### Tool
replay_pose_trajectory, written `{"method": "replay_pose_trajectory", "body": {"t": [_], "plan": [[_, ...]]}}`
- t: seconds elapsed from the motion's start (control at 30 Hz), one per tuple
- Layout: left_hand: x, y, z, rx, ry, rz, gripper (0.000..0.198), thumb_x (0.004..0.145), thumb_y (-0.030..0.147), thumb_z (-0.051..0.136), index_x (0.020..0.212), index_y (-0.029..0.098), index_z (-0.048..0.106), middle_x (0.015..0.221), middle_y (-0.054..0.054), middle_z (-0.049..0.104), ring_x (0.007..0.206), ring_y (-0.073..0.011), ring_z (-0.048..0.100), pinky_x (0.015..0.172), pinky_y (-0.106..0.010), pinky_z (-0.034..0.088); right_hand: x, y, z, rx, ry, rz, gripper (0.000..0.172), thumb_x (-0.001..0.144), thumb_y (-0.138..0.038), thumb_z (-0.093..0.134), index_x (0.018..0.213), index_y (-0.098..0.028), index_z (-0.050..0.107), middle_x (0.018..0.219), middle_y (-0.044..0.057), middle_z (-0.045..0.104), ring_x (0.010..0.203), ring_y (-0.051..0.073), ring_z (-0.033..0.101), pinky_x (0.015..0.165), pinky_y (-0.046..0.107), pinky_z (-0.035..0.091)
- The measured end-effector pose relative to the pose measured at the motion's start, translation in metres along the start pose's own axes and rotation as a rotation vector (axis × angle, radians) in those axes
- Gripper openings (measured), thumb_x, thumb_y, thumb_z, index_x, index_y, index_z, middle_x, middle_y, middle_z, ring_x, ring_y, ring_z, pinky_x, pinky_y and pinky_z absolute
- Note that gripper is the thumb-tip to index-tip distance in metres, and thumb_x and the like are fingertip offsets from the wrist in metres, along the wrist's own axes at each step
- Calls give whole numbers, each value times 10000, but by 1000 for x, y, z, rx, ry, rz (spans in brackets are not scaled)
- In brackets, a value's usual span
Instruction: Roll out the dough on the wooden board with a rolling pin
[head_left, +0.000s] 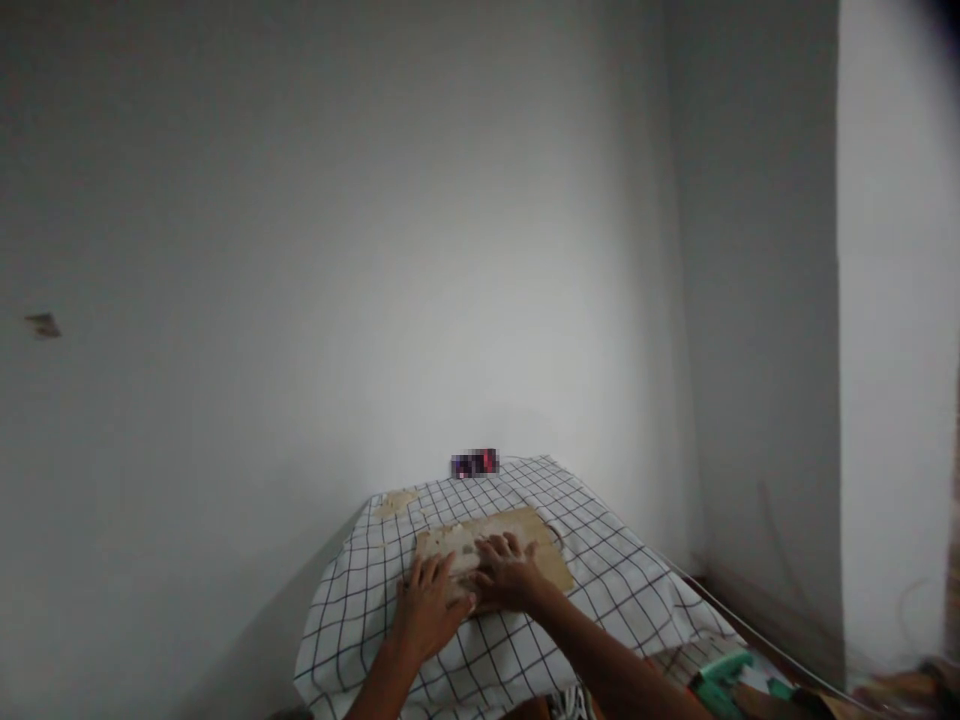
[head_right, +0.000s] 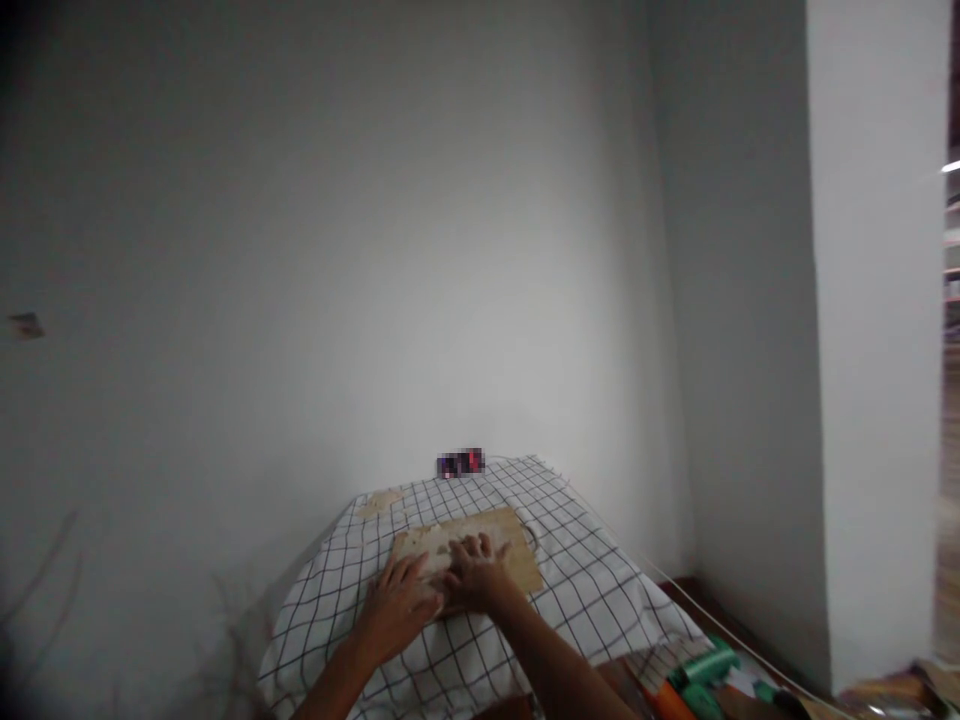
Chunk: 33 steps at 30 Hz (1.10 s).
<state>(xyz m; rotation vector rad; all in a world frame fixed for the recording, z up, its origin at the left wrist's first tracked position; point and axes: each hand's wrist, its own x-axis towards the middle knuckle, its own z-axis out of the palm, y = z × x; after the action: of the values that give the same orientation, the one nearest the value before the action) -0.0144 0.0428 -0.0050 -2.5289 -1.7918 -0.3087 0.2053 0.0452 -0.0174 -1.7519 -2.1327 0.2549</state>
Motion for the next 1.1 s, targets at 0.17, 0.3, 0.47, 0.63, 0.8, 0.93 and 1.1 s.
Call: {"method": "replay_pose_trajectory", "body": {"t": [0.17, 0.3, 0.47, 0.63, 0.8, 0.93, 1.1], "plan": [[-13, 8, -13, -6, -36, -6, 710, 1074, 558, 481, 1730, 296, 560, 1769, -128, 566, 1677, -414, 448, 1350, -722, 354, -17, 0, 15, -70, 74, -51, 663, 1108, -605, 610, 1728, -391, 522, 1806, 166, 491, 1687, 543, 343, 1216, 944, 284], [-23, 12, -16, -13, -49, -21, 727, 1088, 549, 433, 1747, 262, 536, 1807, -130, 514, 1710, -407, 396, 1372, -714, 323, -26, 3, 25, -75, 142, -75, 658, 1117, -570, 608, 1737, -369, 522, 1796, 181, 500, 1657, 542, 395, 1235, 907, 315], [-25, 10, -11, -12, -20, 18, 656, 1112, 484, 401, 1694, 253, 597, 1757, -116, 581, 1686, -357, 445, 1358, -588, 406, -32, 5, 29, -96, 195, -98, 550, 1113, -485, 632, 1646, -351, 607, 1658, 171, 641, 1536, 489, 536, 1234, 827, 380], [-21, 9, -11, 18, -3, 48, 586, 1107, 330, 378, 1609, 242, 667, 1662, -112, 670, 1608, -324, 540, 1289, -516, 504, -41, 6, 24, -74, 248, -125, 401, 1153, -323, 547, 1540, -320, 655, 1579, 141, 692, 1467, 391, 596, 1241, 646, 430], [-18, 18, -26, 77, 32, 21, 541, 1081, 270, 433, 1555, 267, 694, 1600, -99, 719, 1527, -340, 622, 1204, -557, 574, -40, 13, 1, 24, 174, -135, 313, 1160, -259, 497, 1379, -276, 719, 1454, 111, 745, 1356, 298, 671, 1211, 468, 459], [-12, 28, -20, 21, 29, 57, 502, 1096, 264, 461, 1526, 293, 718, 1559, -83, 755, 1485, -313, 674, 1233, -509, 569, -38, 34, -17, 100, 130, -154, 330, 1150, -281, 488, 1347, -271, 752, 1461, 103, 742, 1328, 268, 695, 1196, 418, 475], [4, 22, 20, -16, 143, 109, 546, 1152, 320, 420, 1654, 332, 634, 1778, -72, 556, 1664, -359, 502, 1381, -663, 398, -29, 57, -14, 39, 134, -112, 542, 1215, -472, 350, 1593, -273, 683, 1736, 108, 593, 1668, 312, 450, 1391, 550, 306]]}}
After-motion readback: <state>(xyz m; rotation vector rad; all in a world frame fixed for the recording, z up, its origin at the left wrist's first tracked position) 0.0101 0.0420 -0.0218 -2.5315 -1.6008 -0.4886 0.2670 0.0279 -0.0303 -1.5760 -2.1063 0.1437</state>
